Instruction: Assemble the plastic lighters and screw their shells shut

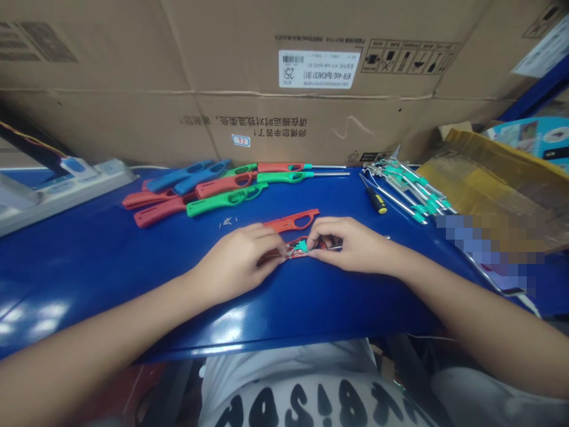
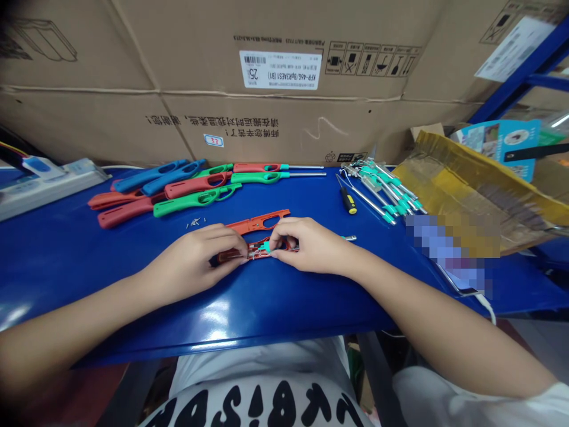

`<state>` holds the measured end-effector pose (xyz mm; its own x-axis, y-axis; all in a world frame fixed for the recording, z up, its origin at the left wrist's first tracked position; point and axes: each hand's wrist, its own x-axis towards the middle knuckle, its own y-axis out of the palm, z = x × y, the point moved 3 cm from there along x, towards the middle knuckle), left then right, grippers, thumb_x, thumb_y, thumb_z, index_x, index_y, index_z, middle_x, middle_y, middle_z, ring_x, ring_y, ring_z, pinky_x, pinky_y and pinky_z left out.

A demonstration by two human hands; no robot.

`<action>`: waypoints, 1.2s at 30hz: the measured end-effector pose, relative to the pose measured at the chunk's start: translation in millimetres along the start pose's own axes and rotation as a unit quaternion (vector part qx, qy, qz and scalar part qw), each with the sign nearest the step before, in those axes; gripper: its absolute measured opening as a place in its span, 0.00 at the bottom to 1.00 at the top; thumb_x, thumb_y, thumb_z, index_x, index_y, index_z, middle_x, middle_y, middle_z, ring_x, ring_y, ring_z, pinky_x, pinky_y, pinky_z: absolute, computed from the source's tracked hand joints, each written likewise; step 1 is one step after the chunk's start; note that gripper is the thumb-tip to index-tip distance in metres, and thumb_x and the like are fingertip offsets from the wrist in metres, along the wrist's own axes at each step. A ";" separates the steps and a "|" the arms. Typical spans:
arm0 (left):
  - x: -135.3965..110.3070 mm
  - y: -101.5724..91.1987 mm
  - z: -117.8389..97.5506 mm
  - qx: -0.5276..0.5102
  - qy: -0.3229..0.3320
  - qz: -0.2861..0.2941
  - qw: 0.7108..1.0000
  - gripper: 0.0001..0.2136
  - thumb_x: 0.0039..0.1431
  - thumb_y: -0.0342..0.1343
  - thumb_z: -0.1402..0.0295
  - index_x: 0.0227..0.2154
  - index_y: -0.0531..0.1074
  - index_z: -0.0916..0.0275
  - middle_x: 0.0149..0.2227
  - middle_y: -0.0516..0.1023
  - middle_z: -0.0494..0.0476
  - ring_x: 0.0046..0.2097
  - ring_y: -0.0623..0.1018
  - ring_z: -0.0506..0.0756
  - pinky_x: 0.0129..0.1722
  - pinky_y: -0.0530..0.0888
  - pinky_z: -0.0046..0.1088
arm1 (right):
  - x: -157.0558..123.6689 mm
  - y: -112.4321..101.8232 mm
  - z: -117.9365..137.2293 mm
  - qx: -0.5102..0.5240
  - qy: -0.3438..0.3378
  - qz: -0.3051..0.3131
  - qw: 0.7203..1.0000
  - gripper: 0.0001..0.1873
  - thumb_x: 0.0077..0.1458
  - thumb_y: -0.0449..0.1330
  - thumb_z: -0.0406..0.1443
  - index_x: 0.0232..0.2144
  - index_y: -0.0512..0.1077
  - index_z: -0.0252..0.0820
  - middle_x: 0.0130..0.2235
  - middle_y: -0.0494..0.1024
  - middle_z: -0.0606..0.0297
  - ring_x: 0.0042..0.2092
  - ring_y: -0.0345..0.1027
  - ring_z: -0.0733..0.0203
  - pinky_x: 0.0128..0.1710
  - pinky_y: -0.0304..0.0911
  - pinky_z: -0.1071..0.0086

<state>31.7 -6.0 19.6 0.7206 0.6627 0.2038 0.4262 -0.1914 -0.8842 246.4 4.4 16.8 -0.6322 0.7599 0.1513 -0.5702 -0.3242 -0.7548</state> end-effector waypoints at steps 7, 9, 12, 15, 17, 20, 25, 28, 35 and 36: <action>-0.3 0.5 -3.0 0.025 0.037 0.008 0.999 0.10 0.69 0.49 0.72 0.44 0.76 0.60 0.47 0.77 0.59 0.47 0.76 0.57 0.47 0.73 0.35 | 0.2 -0.6 -2.1 -0.018 0.009 -0.006 1.000 0.02 0.57 0.62 0.30 0.33 0.75 0.40 0.30 0.74 0.68 0.28 0.62 0.68 0.31 0.58 0.73; -1.0 1.4 -3.0 0.041 0.039 0.010 0.998 0.11 0.70 0.48 0.71 0.47 0.75 0.58 0.50 0.75 0.60 0.49 0.75 0.58 0.48 0.72 0.37 | 0.4 -1.3 -2.2 -0.019 0.014 -0.005 1.000 0.03 0.57 0.62 0.29 0.33 0.76 0.40 0.29 0.74 0.68 0.28 0.63 0.68 0.31 0.58 0.74; -1.6 3.3 -2.9 0.065 0.040 0.018 0.997 0.13 0.71 0.48 0.70 0.50 0.75 0.55 0.54 0.73 0.59 0.51 0.74 0.60 0.49 0.72 0.40 | 0.1 -3.0 -1.9 -0.015 0.015 0.002 1.000 0.05 0.57 0.61 0.28 0.34 0.77 0.39 0.30 0.75 0.67 0.29 0.64 0.67 0.32 0.60 0.73; -1.0 4.8 -2.7 0.077 0.039 0.025 0.996 0.14 0.71 0.47 0.69 0.51 0.76 0.53 0.56 0.73 0.59 0.51 0.74 0.61 0.49 0.71 0.41 | -0.8 -4.4 -1.3 -0.011 0.011 0.013 1.000 0.06 0.57 0.61 0.27 0.36 0.77 0.39 0.32 0.76 0.66 0.31 0.65 0.67 0.33 0.61 0.73; -0.4 5.2 -2.4 0.080 0.037 0.030 0.996 0.15 0.72 0.46 0.69 0.52 0.76 0.52 0.56 0.73 0.59 0.51 0.74 0.61 0.49 0.71 0.41 | -1.4 -5.1 -0.3 -0.023 0.006 0.013 1.000 0.07 0.57 0.60 0.26 0.36 0.76 0.39 0.32 0.76 0.66 0.31 0.65 0.66 0.33 0.61 0.72; -0.4 5.0 -1.8 0.084 0.036 0.032 0.995 0.16 0.71 0.47 0.69 0.54 0.75 0.50 0.56 0.73 0.59 0.51 0.73 0.62 0.49 0.70 0.41 | -1.7 -5.6 1.9 -0.054 0.000 0.014 0.998 0.07 0.57 0.60 0.26 0.36 0.75 0.40 0.31 0.75 0.67 0.31 0.65 0.66 0.33 0.60 0.72; -1.9 4.9 -1.3 0.082 0.039 0.033 0.995 0.15 0.72 0.47 0.69 0.54 0.75 0.51 0.56 0.73 0.59 0.51 0.73 0.61 0.49 0.70 0.41 | 0.4 -6.1 -0.3 -0.053 -0.025 -0.008 0.998 0.08 0.61 0.57 0.29 0.40 0.76 0.41 0.36 0.77 0.63 0.38 0.69 0.61 0.40 0.64 0.68; -2.2 6.1 -0.5 0.074 0.040 0.038 0.996 0.16 0.72 0.46 0.69 0.55 0.74 0.52 0.55 0.74 0.57 0.51 0.72 0.60 0.50 0.69 0.40 | 2.1 -6.5 -9.2 -0.116 -0.055 -0.050 0.990 0.16 0.63 0.53 0.28 0.48 0.76 0.43 0.48 0.76 0.56 0.51 0.67 0.53 0.53 0.63 0.57; -2.1 8.0 1.1 0.099 0.042 0.038 0.994 0.17 0.73 0.45 0.69 0.57 0.72 0.49 0.55 0.75 0.56 0.50 0.72 0.59 0.48 0.69 0.40 | 5.5 -14.0 -34.8 -0.187 0.030 -0.103 0.976 0.03 0.58 0.61 0.31 0.35 0.75 0.42 0.49 0.73 0.54 0.52 0.66 0.47 0.53 0.64 0.49; -2.1 7.3 0.9 0.102 0.044 0.034 0.993 0.16 0.73 0.45 0.69 0.56 0.72 0.49 0.55 0.75 0.55 0.50 0.72 0.59 0.48 0.69 0.40 | 5.8 -15.6 -35.1 -0.168 0.029 -0.114 0.979 0.02 0.58 0.61 0.31 0.33 0.74 0.42 0.47 0.74 0.55 0.49 0.68 0.49 0.52 0.65 0.51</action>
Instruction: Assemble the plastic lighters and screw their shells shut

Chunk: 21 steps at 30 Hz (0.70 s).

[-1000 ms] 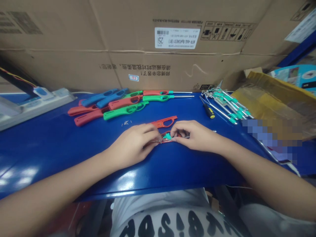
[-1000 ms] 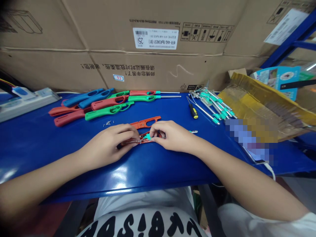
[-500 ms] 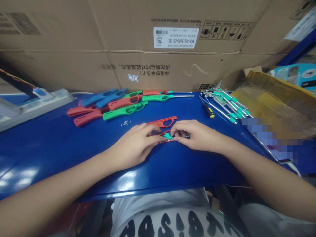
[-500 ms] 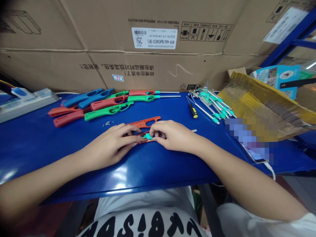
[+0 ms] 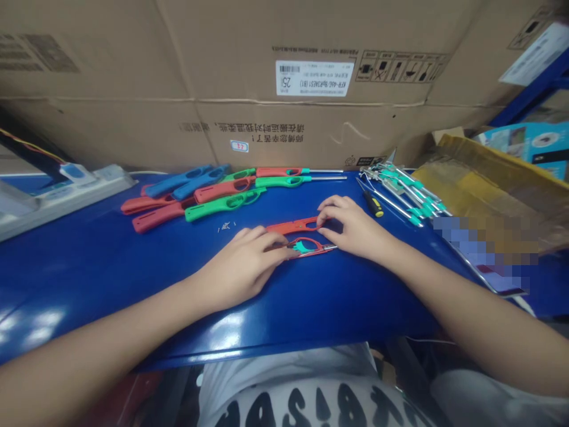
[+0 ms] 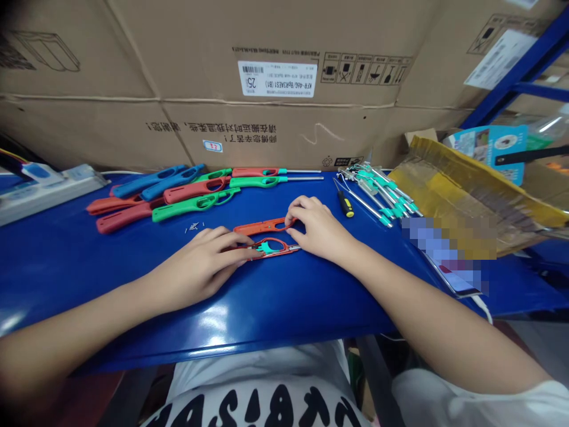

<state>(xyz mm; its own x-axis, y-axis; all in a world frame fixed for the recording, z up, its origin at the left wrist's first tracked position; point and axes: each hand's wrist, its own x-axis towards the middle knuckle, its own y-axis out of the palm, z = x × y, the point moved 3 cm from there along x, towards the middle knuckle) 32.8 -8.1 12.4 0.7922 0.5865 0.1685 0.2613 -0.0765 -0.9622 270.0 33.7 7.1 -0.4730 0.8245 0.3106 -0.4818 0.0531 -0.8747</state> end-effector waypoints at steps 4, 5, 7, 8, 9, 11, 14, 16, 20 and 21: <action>0.3 -8.1 1.1 0.002 0.006 -0.055 0.998 0.15 0.71 0.49 0.70 0.57 0.72 0.55 0.55 0.75 0.58 0.52 0.73 0.60 0.50 0.70 0.40 | 1.5 -4.4 2.6 0.106 0.032 -0.048 0.993 0.03 0.60 0.60 0.34 0.33 0.73 0.42 0.36 0.77 0.62 0.35 0.71 0.59 0.39 0.68 0.63; 0.5 -11.2 1.7 0.004 0.009 -0.079 0.997 0.16 0.70 0.50 0.70 0.58 0.71 0.57 0.55 0.75 0.59 0.53 0.73 0.60 0.51 0.70 0.41 | 1.3 -4.9 3.8 0.132 0.052 -0.060 0.988 0.04 0.60 0.60 0.35 0.34 0.73 0.42 0.34 0.78 0.63 0.33 0.71 0.61 0.36 0.68 0.64; 0.5 -17.4 3.5 0.022 0.013 -0.132 0.991 0.18 0.68 0.52 0.71 0.59 0.69 0.60 0.57 0.74 0.62 0.56 0.72 0.61 0.55 0.69 0.43 | 0.7 -4.4 6.1 0.196 0.094 -0.071 0.974 0.07 0.60 0.60 0.39 0.34 0.74 0.41 0.32 0.79 0.63 0.31 0.71 0.61 0.33 0.67 0.66; 0.3 -20.2 4.5 0.037 0.014 -0.154 0.987 0.18 0.68 0.53 0.71 0.60 0.69 0.61 0.57 0.74 0.63 0.57 0.72 0.62 0.57 0.68 0.44 | 0.5 -3.3 7.3 0.235 0.113 -0.066 0.963 0.08 0.59 0.61 0.40 0.34 0.74 0.41 0.32 0.79 0.63 0.31 0.71 0.61 0.32 0.67 0.66; 0.0 -22.3 5.6 0.054 0.015 -0.170 0.984 0.18 0.68 0.54 0.70 0.59 0.70 0.61 0.57 0.74 0.64 0.58 0.71 0.63 0.58 0.68 0.45 | 0.3 -1.7 8.5 0.276 0.129 -0.054 0.951 0.10 0.58 0.62 0.42 0.34 0.75 0.41 0.32 0.79 0.62 0.31 0.72 0.61 0.32 0.67 0.66; -0.6 -24.1 7.4 0.075 0.019 -0.180 0.981 0.17 0.68 0.54 0.70 0.58 0.71 0.61 0.56 0.76 0.63 0.57 0.73 0.63 0.56 0.69 0.45 | 0.2 2.1 10.8 0.345 0.151 -0.019 0.926 0.12 0.56 0.64 0.44 0.35 0.75 0.40 0.32 0.80 0.61 0.32 0.74 0.60 0.33 0.69 0.66; -1.6 -22.9 9.6 0.064 0.026 -0.166 0.984 0.15 0.69 0.54 0.69 0.57 0.73 0.61 0.51 0.79 0.62 0.51 0.77 0.61 0.50 0.72 0.41 | 0.1 5.4 13.3 0.382 0.150 0.014 0.912 0.14 0.56 0.64 0.44 0.38 0.76 0.40 0.34 0.81 0.61 0.35 0.76 0.59 0.36 0.71 0.65; -2.1 -21.7 10.2 0.050 0.026 -0.161 0.985 0.16 0.69 0.54 0.68 0.57 0.73 0.62 0.50 0.80 0.62 0.49 0.78 0.60 0.48 0.73 0.40 | -0.3 4.9 14.9 0.355 0.119 0.022 0.927 0.16 0.59 0.62 0.44 0.44 0.76 0.40 0.38 0.81 0.60 0.36 0.75 0.59 0.37 0.71 0.65; -1.7 -21.4 9.5 0.034 0.013 -0.149 0.988 0.15 0.68 0.54 0.67 0.54 0.76 0.64 0.47 0.81 0.62 0.45 0.79 0.60 0.45 0.75 0.39 | -1.7 0.3 21.9 0.211 -0.024 0.038 0.977 0.18 0.58 0.65 0.40 0.50 0.75 0.43 0.44 0.79 0.60 0.44 0.73 0.57 0.47 0.68 0.60; -1.3 -21.6 9.4 0.032 0.009 -0.144 0.989 0.15 0.68 0.54 0.67 0.53 0.77 0.64 0.45 0.82 0.62 0.44 0.80 0.60 0.44 0.75 0.39 | -2.1 -0.7 23.5 0.185 -0.055 0.039 0.980 0.14 0.59 0.65 0.38 0.47 0.76 0.42 0.44 0.79 0.60 0.45 0.72 0.57 0.48 0.67 0.61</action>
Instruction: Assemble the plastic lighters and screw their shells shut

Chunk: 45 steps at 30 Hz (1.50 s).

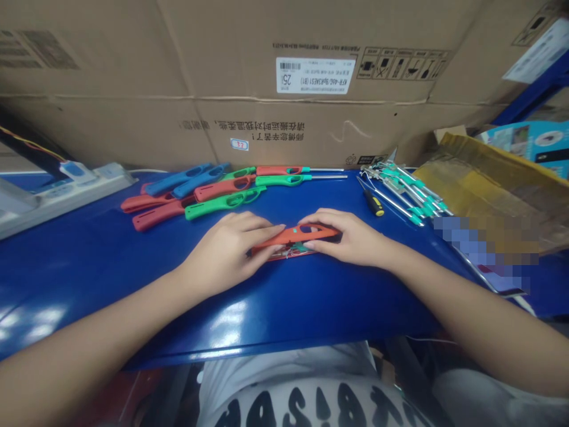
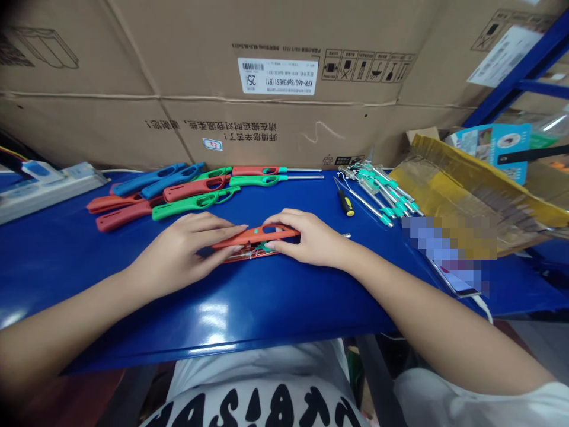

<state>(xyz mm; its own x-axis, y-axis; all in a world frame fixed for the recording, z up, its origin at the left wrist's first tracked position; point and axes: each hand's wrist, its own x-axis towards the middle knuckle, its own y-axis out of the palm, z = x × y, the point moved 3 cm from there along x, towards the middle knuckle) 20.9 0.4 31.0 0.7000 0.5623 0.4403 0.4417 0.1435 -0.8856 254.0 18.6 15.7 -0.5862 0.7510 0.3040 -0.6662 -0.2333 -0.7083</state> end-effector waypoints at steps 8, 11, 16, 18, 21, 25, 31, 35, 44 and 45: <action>1.8 -2.0 1.7 0.004 -0.005 0.017 1.000 0.15 0.69 0.53 0.66 0.52 0.77 0.65 0.42 0.83 0.61 0.42 0.82 0.60 0.42 0.77 0.38 | -0.7 2.2 2.4 -0.019 -0.058 -0.007 0.998 0.10 0.66 0.55 0.33 0.42 0.77 0.40 0.40 0.77 0.59 0.41 0.71 0.60 0.41 0.66 0.66; 1.0 -3.6 0.7 -0.007 -0.034 0.022 0.999 0.19 0.69 0.54 0.58 0.54 0.76 0.66 0.44 0.83 0.62 0.43 0.81 0.61 0.44 0.77 0.40 | -1.6 2.0 4.3 -0.077 -0.077 0.004 0.994 0.12 0.68 0.54 0.33 0.47 0.76 0.40 0.41 0.78 0.59 0.44 0.71 0.58 0.45 0.62 0.62; 1.0 -0.2 -3.5 -0.064 -0.060 0.080 0.993 0.21 0.74 0.43 0.59 0.58 0.72 0.64 0.46 0.79 0.61 0.47 0.79 0.59 0.47 0.75 0.38 | -2.3 0.2 7.1 -0.178 -0.066 0.028 0.981 0.11 0.67 0.54 0.34 0.47 0.75 0.40 0.40 0.80 0.61 0.43 0.70 0.56 0.43 0.55 0.61; 1.7 0.9 -4.1 -0.075 -0.069 0.101 0.990 0.21 0.74 0.42 0.59 0.59 0.71 0.64 0.46 0.77 0.61 0.47 0.77 0.59 0.49 0.74 0.38 | -2.3 -1.2 7.6 -0.180 -0.054 0.031 0.982 0.10 0.65 0.57 0.35 0.47 0.75 0.41 0.40 0.80 0.62 0.43 0.71 0.56 0.43 0.54 0.62; 2.8 0.7 -3.8 -0.083 -0.083 0.121 0.986 0.20 0.74 0.41 0.59 0.57 0.71 0.63 0.45 0.75 0.61 0.46 0.76 0.58 0.49 0.74 0.38 | -3.0 -4.1 7.6 -0.163 -0.040 0.056 0.984 0.14 0.62 0.61 0.37 0.50 0.74 0.44 0.44 0.80 0.62 0.45 0.71 0.56 0.46 0.55 0.63; 3.1 -0.2 -3.8 -0.069 -0.098 0.139 0.983 0.19 0.74 0.40 0.59 0.50 0.74 0.62 0.44 0.74 0.60 0.45 0.76 0.59 0.47 0.74 0.38 | -3.9 -6.9 6.6 -0.144 -0.047 0.100 0.983 0.19 0.61 0.62 0.39 0.54 0.72 0.44 0.47 0.80 0.60 0.47 0.71 0.55 0.49 0.55 0.61; 2.0 3.6 -6.4 -0.059 -0.114 0.173 0.976 0.18 0.74 0.40 0.58 0.49 0.73 0.61 0.43 0.73 0.59 0.39 0.77 0.56 0.41 0.75 0.36 | -3.9 -3.8 3.7 -0.132 -0.041 0.109 0.984 0.15 0.61 0.61 0.37 0.51 0.74 0.44 0.47 0.81 0.59 0.47 0.72 0.54 0.50 0.57 0.60; 1.6 4.4 -6.3 -0.060 -0.118 0.176 0.975 0.18 0.74 0.41 0.58 0.48 0.72 0.61 0.43 0.73 0.59 0.40 0.78 0.57 0.42 0.76 0.36 | -4.3 -3.2 6.5 -0.131 -0.036 0.105 0.985 0.18 0.61 0.62 0.40 0.52 0.73 0.44 0.46 0.80 0.60 0.47 0.72 0.55 0.50 0.57 0.60; 1.3 5.4 -4.8 -0.004 -0.112 0.152 0.982 0.18 0.73 0.43 0.55 0.52 0.70 0.58 0.49 0.74 0.58 0.44 0.78 0.59 0.41 0.75 0.37 | -1.7 -4.5 2.1 -0.118 -0.028 0.058 0.991 0.22 0.60 0.65 0.44 0.53 0.73 0.43 0.45 0.76 0.57 0.48 0.70 0.53 0.50 0.61 0.60; 1.3 5.5 -4.7 0.001 -0.107 0.146 0.983 0.18 0.73 0.43 0.54 0.53 0.70 0.58 0.49 0.74 0.58 0.45 0.78 0.60 0.41 0.75 0.37 | -1.5 -4.2 2.0 -0.116 -0.029 0.055 0.991 0.23 0.60 0.65 0.45 0.54 0.72 0.43 0.45 0.76 0.57 0.47 0.70 0.53 0.50 0.61 0.59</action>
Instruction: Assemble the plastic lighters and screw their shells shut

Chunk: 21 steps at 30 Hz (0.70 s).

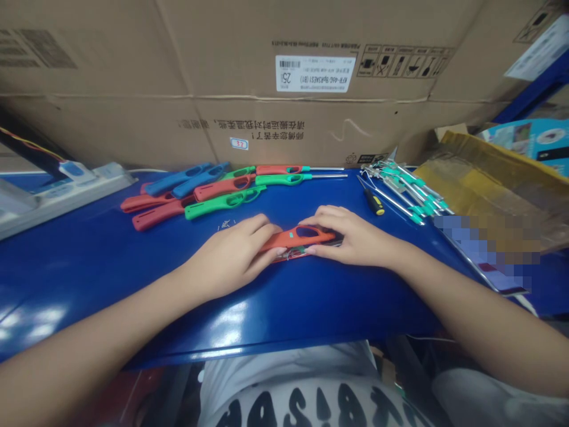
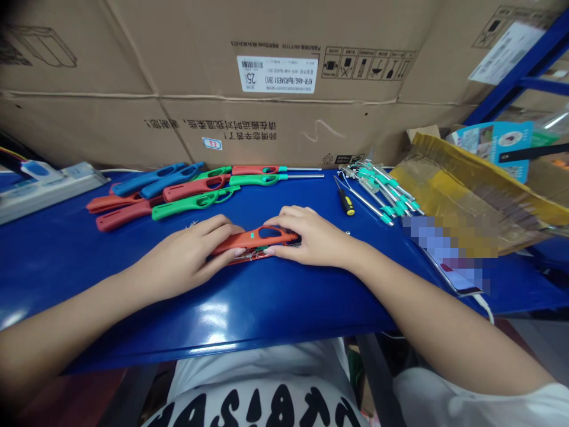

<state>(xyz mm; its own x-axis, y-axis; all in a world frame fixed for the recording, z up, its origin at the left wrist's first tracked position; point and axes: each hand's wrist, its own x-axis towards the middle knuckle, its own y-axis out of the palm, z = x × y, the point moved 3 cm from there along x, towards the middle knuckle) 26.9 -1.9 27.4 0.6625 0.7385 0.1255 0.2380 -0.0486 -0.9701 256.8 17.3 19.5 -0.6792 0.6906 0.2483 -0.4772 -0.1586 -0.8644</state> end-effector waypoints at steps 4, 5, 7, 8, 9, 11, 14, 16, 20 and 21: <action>0.5 0.7 -0.8 0.007 0.031 -0.014 0.999 0.18 0.72 0.45 0.54 0.52 0.72 0.60 0.48 0.75 0.59 0.47 0.77 0.60 0.45 0.75 0.37 | 0.3 2.4 1.6 0.012 -0.001 -0.001 1.000 0.20 0.61 0.63 0.45 0.52 0.73 0.43 0.44 0.76 0.58 0.47 0.69 0.54 0.50 0.62 0.59; 0.5 1.1 -1.0 0.009 0.040 -0.014 0.999 0.18 0.72 0.46 0.54 0.51 0.73 0.60 0.47 0.76 0.59 0.47 0.77 0.60 0.45 0.74 0.38 | 0.3 3.2 2.2 0.016 -0.001 0.001 1.000 0.18 0.62 0.63 0.44 0.51 0.73 0.43 0.44 0.76 0.59 0.47 0.69 0.54 0.51 0.61 0.59; 0.5 2.3 -0.9 0.015 0.052 -0.015 0.998 0.17 0.72 0.47 0.55 0.51 0.74 0.60 0.46 0.76 0.59 0.46 0.76 0.59 0.46 0.74 0.37 | 0.1 4.9 2.9 0.017 0.001 0.006 1.000 0.17 0.62 0.62 0.44 0.50 0.73 0.43 0.45 0.75 0.58 0.48 0.68 0.54 0.52 0.61 0.58; 0.5 2.8 -0.7 0.019 0.056 -0.016 0.998 0.17 0.71 0.47 0.56 0.50 0.74 0.60 0.45 0.77 0.58 0.45 0.76 0.59 0.45 0.74 0.37 | 0.0 5.6 3.1 0.014 0.002 0.009 1.000 0.17 0.63 0.62 0.44 0.50 0.73 0.44 0.46 0.75 0.58 0.48 0.68 0.53 0.52 0.60 0.58; 0.3 3.4 -0.3 0.021 0.059 -0.017 0.998 0.17 0.71 0.48 0.56 0.49 0.75 0.61 0.44 0.77 0.58 0.45 0.76 0.59 0.44 0.74 0.36 | -0.1 6.3 3.1 0.008 0.001 0.013 1.000 0.17 0.63 0.62 0.45 0.50 0.73 0.44 0.46 0.75 0.57 0.49 0.68 0.53 0.52 0.60 0.57; 0.1 4.2 0.4 0.025 0.066 -0.018 0.997 0.16 0.70 0.50 0.57 0.48 0.76 0.61 0.44 0.77 0.59 0.44 0.76 0.59 0.43 0.73 0.36 | -0.2 7.4 2.9 -0.003 -0.001 0.020 1.000 0.17 0.63 0.61 0.46 0.50 0.73 0.45 0.48 0.75 0.57 0.50 0.68 0.52 0.52 0.59 0.56; -0.2 4.6 1.0 0.031 0.069 -0.015 0.997 0.14 0.69 0.53 0.58 0.46 0.76 0.61 0.43 0.78 0.58 0.43 0.76 0.59 0.41 0.73 0.35 | -0.3 8.4 2.4 -0.013 -0.008 0.029 0.999 0.18 0.63 0.61 0.46 0.51 0.73 0.45 0.49 0.75 0.57 0.52 0.68 0.51 0.52 0.58 0.57; -0.4 4.6 0.8 0.037 0.069 -0.010 0.997 0.12 0.68 0.54 0.59 0.45 0.76 0.61 0.42 0.78 0.58 0.43 0.77 0.59 0.41 0.72 0.36 | -0.4 9.0 1.9 -0.018 -0.008 0.032 0.999 0.18 0.63 0.61 0.47 0.50 0.72 0.45 0.49 0.75 0.57 0.52 0.68 0.51 0.51 0.57 0.58; -1.4 3.4 -0.2 0.039 0.071 -0.009 0.997 0.11 0.67 0.55 0.61 0.46 0.75 0.61 0.42 0.79 0.57 0.43 0.78 0.59 0.40 0.72 0.35 | -0.7 10.2 1.3 -0.023 -0.004 0.038 0.999 0.18 0.63 0.61 0.47 0.50 0.73 0.45 0.49 0.76 0.58 0.52 0.68 0.52 0.50 0.57 0.58; -1.7 2.9 -0.4 0.039 0.071 -0.010 0.997 0.11 0.67 0.55 0.61 0.46 0.75 0.60 0.42 0.79 0.57 0.43 0.78 0.59 0.40 0.72 0.34 | -0.7 10.5 1.3 -0.024 -0.004 0.039 0.999 0.17 0.63 0.61 0.47 0.50 0.73 0.45 0.49 0.76 0.58 0.51 0.68 0.52 0.49 0.57 0.58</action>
<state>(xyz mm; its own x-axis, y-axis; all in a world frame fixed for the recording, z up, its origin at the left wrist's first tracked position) 26.8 -3.6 24.4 0.7539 0.6355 0.1670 0.1995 0.0208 -0.9797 251.5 14.3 10.8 -0.7179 0.6719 0.1823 -0.3957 -0.1784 -0.9009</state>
